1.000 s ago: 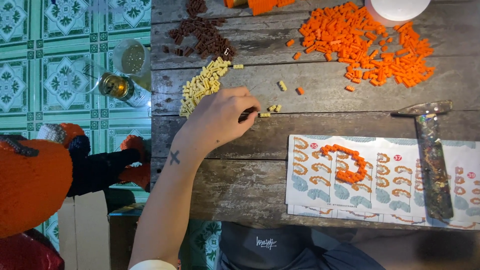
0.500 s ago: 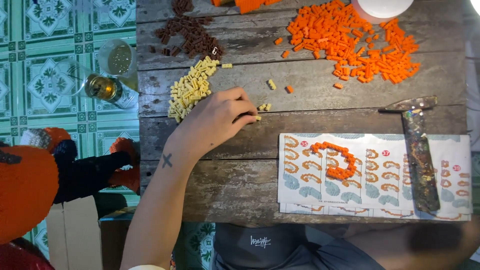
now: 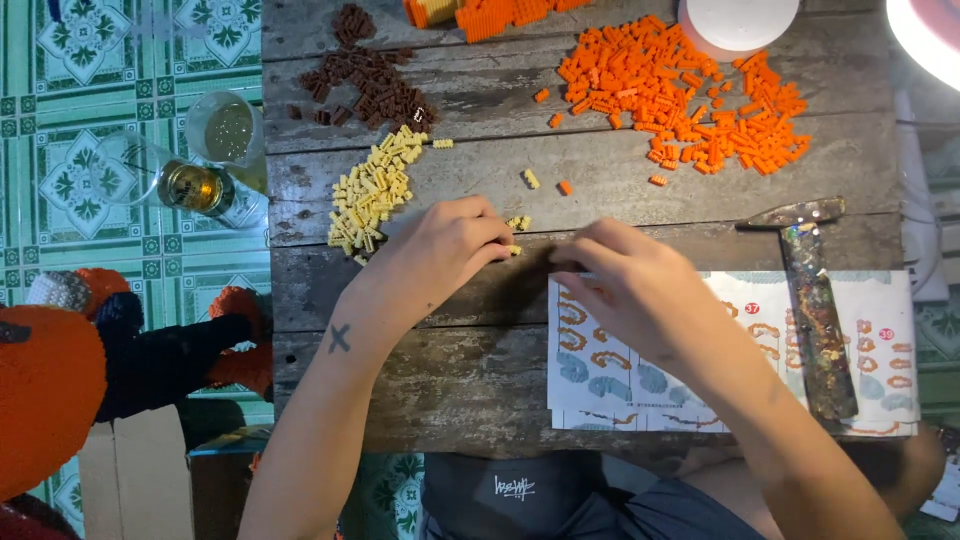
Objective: Assembling a decorative figure using small interlocking plastic blocks and a small hammer to tap them into place.
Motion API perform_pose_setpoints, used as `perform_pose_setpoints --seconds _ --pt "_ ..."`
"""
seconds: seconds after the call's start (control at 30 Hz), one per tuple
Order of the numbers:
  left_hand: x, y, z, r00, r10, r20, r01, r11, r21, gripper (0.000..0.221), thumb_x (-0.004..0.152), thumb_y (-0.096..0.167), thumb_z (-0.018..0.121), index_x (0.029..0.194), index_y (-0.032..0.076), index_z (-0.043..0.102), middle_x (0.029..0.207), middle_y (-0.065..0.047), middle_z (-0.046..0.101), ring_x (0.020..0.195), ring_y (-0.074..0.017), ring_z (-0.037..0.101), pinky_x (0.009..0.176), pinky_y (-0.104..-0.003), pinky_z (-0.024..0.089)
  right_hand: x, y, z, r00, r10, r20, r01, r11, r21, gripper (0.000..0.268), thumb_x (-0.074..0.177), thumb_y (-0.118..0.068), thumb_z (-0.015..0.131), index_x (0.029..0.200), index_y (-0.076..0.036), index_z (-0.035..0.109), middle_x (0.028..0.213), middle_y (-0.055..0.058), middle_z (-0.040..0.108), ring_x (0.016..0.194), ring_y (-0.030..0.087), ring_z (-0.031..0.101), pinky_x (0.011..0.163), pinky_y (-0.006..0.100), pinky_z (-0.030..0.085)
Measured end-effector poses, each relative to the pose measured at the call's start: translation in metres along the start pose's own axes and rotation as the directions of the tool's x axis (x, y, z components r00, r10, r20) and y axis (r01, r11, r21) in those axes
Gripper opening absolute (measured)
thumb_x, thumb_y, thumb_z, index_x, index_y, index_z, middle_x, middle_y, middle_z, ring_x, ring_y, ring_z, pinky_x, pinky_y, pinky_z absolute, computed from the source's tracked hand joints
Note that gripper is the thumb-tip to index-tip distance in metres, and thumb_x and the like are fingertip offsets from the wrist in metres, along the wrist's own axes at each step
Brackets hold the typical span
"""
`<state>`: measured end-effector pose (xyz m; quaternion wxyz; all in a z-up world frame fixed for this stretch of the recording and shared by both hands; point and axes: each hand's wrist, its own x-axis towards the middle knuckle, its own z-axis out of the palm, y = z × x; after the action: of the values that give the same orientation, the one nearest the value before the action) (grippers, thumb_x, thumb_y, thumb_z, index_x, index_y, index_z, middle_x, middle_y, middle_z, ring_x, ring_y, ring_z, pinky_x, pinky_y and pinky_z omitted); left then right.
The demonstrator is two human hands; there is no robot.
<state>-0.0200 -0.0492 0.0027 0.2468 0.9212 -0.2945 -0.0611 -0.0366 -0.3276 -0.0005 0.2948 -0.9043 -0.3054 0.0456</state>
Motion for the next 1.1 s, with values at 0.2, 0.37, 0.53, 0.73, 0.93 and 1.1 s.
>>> perform_pose_setpoints --seconds 0.2,0.37,0.53,0.73,0.93,1.1 --pt "0.006 -0.001 0.015 0.998 -0.008 0.065 0.026 0.957 -0.287 0.014 0.107 0.001 0.075 0.117 0.002 0.085 0.104 -0.018 0.079 0.086 -0.0390 0.079 0.075 -0.043 0.066 0.025 0.017 0.035 0.994 0.004 0.111 0.010 0.992 -0.128 0.023 0.096 -0.014 0.079 0.118 -0.009 0.074 0.119 0.005 0.073 0.103 0.034 0.078 0.081 0.047 0.067" --pt "0.021 0.013 0.030 0.998 -0.025 -0.049 0.005 0.927 -0.375 0.015 0.108 0.003 0.076 0.121 0.004 0.082 0.107 -0.019 0.081 0.091 -0.0392 0.082 0.078 -0.044 0.069 0.032 0.027 -0.001 0.998 0.035 0.060 -0.037 0.999 0.030 0.012 0.097 -0.004 0.081 0.109 -0.002 0.084 0.102 0.014 0.081 0.095 0.036 0.082 0.075 0.042 0.067" --pt "0.032 0.029 0.045 0.975 0.023 -0.222 -0.076 0.970 -0.233 0.010 0.114 0.011 0.070 0.116 0.006 0.079 0.094 -0.016 0.075 0.081 -0.0378 0.078 0.064 -0.044 0.065 0.024 0.041 -0.013 1.000 0.024 0.011 -0.023 0.998 -0.053 0.014 0.095 0.001 0.082 0.109 0.003 0.085 0.108 0.020 0.082 0.099 0.041 0.081 0.081 0.047 0.068" --pt "0.047 0.020 0.065 0.937 0.126 -0.327 -0.081 0.986 0.148 0.013 0.115 0.018 0.072 0.116 0.009 0.080 0.098 -0.009 0.075 0.090 -0.0272 0.078 0.071 -0.037 0.065 0.017 0.050 -0.002 0.998 -0.058 -0.037 0.052 0.988 -0.144 0.017 0.092 0.000 0.085 0.109 0.003 0.085 0.114 0.017 0.080 0.108 0.040 0.079 0.094 0.048 0.066" --pt "0.051 0.015 0.064 0.877 0.187 -0.443 -0.107 0.974 0.199 0.010 0.113 0.019 0.076 0.111 0.011 0.082 0.092 -0.004 0.072 0.090 -0.0236 0.066 0.077 -0.034 0.048 0.019 0.050 -0.004 0.992 -0.091 -0.089 0.085 0.994 -0.073 0.008 0.097 0.001 0.085 0.105 0.003 0.085 0.108 0.017 0.080 0.105 0.039 0.080 0.090 0.046 0.067" --pt "0.052 0.013 0.059 0.850 0.209 -0.484 -0.136 0.974 0.181 0.009 0.112 0.019 0.078 0.110 0.012 0.084 0.087 -0.002 0.073 0.088 -0.0191 0.063 0.081 -0.033 0.043 0.022 0.046 -0.007 0.989 -0.099 -0.112 0.095 0.995 -0.041 0.003 0.097 0.003 0.086 0.100 0.004 0.085 0.104 0.018 0.080 0.102 0.040 0.081 0.087 0.045 0.067"
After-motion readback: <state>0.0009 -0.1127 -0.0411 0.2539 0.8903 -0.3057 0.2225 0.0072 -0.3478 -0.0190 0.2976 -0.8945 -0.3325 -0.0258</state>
